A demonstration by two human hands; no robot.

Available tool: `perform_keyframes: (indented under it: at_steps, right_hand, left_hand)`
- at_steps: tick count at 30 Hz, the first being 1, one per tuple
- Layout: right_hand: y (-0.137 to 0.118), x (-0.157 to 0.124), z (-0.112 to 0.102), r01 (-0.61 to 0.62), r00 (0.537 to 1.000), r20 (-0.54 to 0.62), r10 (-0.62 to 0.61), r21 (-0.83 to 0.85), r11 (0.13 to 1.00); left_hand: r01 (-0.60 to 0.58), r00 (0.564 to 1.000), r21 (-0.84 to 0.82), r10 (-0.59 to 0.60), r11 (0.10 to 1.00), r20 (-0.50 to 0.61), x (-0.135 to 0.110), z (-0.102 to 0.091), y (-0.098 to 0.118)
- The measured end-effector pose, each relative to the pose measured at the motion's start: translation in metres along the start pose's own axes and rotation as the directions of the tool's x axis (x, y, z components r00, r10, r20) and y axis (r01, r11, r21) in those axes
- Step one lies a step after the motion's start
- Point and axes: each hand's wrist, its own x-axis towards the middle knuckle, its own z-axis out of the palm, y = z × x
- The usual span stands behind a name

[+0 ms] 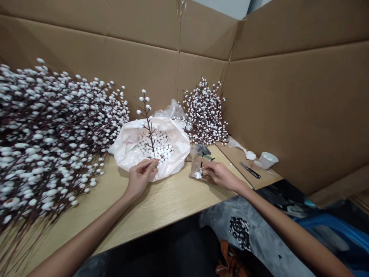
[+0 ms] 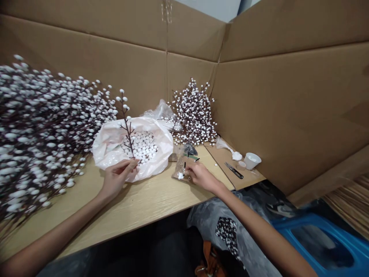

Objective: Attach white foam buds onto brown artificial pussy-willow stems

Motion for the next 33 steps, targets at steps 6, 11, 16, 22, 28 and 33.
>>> perform_keyframes:
  at_steps: [6, 11, 16, 22, 28, 33]
  right_hand:
    - [-0.002, 0.0, -0.003, -0.029, 0.999, 0.019, 0.029, 0.003, 1.0]
    - [-0.001, 0.002, -0.005, -0.09, 0.996, 0.031, 0.089, 0.04, 0.995]
    - [0.0, 0.008, -0.011, -0.224, 0.974, 0.088, 0.207, 0.464, 0.857]
    - [-0.029, 0.037, -0.027, -0.223, 0.952, 0.078, 0.295, 0.837, 0.499]
    - [-0.071, 0.087, -0.029, -0.084, 0.971, 0.022, 0.237, 0.964, 0.252]
    - [-0.096, 0.123, -0.011, 0.071, 0.978, -0.1, 0.183, 0.985, 0.157]
  left_hand:
    - [-0.002, 1.0, -0.004, 0.002, 1.0, -0.004, 0.0, 0.001, 0.001]
    - [-0.001, 1.0, -0.013, 0.001, 1.0, -0.003, 0.0, 0.001, 0.003]
    - [-0.014, 1.0, -0.027, 0.014, 1.0, -0.014, 0.0, 0.001, 0.002]
    - [0.029, 0.999, -0.082, -0.031, 0.996, -0.023, -0.001, 0.0, 0.002]
    - [0.015, 0.999, -0.067, -0.018, 0.998, -0.031, -0.007, 0.0, 0.003]
    - [0.0, 1.0, -0.055, -0.001, 0.999, -0.029, -0.008, -0.001, 0.003]
